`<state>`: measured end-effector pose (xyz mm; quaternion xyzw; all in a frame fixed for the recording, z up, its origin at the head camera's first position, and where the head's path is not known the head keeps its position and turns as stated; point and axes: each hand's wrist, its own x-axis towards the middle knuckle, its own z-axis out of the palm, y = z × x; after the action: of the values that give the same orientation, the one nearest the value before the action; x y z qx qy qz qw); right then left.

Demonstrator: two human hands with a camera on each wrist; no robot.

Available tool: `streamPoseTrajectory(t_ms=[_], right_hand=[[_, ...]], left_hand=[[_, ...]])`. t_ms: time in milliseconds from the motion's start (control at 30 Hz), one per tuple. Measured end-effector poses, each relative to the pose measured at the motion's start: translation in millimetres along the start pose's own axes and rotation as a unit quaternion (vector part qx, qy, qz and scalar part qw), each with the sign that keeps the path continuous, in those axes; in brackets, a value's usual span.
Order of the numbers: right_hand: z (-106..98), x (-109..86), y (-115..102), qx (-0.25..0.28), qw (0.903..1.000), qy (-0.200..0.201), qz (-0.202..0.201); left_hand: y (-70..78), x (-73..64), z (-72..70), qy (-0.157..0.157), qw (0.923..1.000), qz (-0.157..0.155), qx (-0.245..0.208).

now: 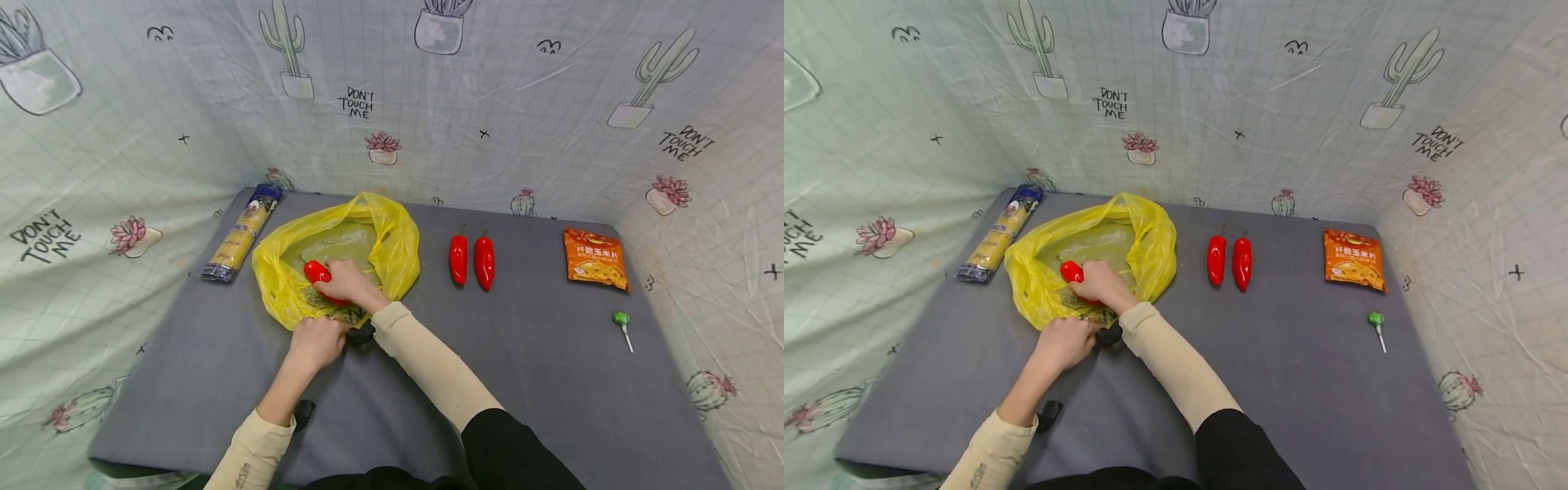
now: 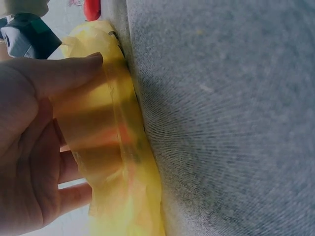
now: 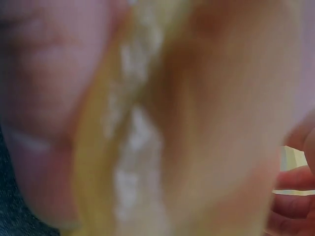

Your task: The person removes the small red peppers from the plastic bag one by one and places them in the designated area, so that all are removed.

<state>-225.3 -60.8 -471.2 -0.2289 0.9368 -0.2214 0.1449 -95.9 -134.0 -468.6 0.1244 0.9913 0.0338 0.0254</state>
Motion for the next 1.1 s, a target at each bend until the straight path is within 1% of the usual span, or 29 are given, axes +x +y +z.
streamPoseTrajectory(t_ms=[400, 500, 733, 867, 1100], right_hand=[[5.2, -2.5, 2.0, -0.006, 0.9997, 0.023, -0.009], [5.3, -3.5, 2.1, -0.008, 0.9995, 0.026, -0.014], [6.1, -3.5, 3.0, 0.002, 0.9997, 0.026, -0.002], [6.2, -3.3, 3.1, 0.007, 0.9997, 0.024, -0.005], [4.4, -4.7, 2.8, 0.018, 0.9995, 0.027, -0.001]], left_hand=[[2.6, 0.4, -1.0, 0.019, 0.9998, 0.005, -0.003], [3.1, 0.1, -1.0, 0.017, 0.9998, 0.001, -0.004], [4.7, -1.7, -1.7, 0.016, 0.9999, 0.002, -0.006], [5.1, -2.3, -2.4, 0.011, 0.9999, 0.001, -0.001], [5.3, -2.2, -1.5, 0.016, 0.9998, 0.005, 0.008]])
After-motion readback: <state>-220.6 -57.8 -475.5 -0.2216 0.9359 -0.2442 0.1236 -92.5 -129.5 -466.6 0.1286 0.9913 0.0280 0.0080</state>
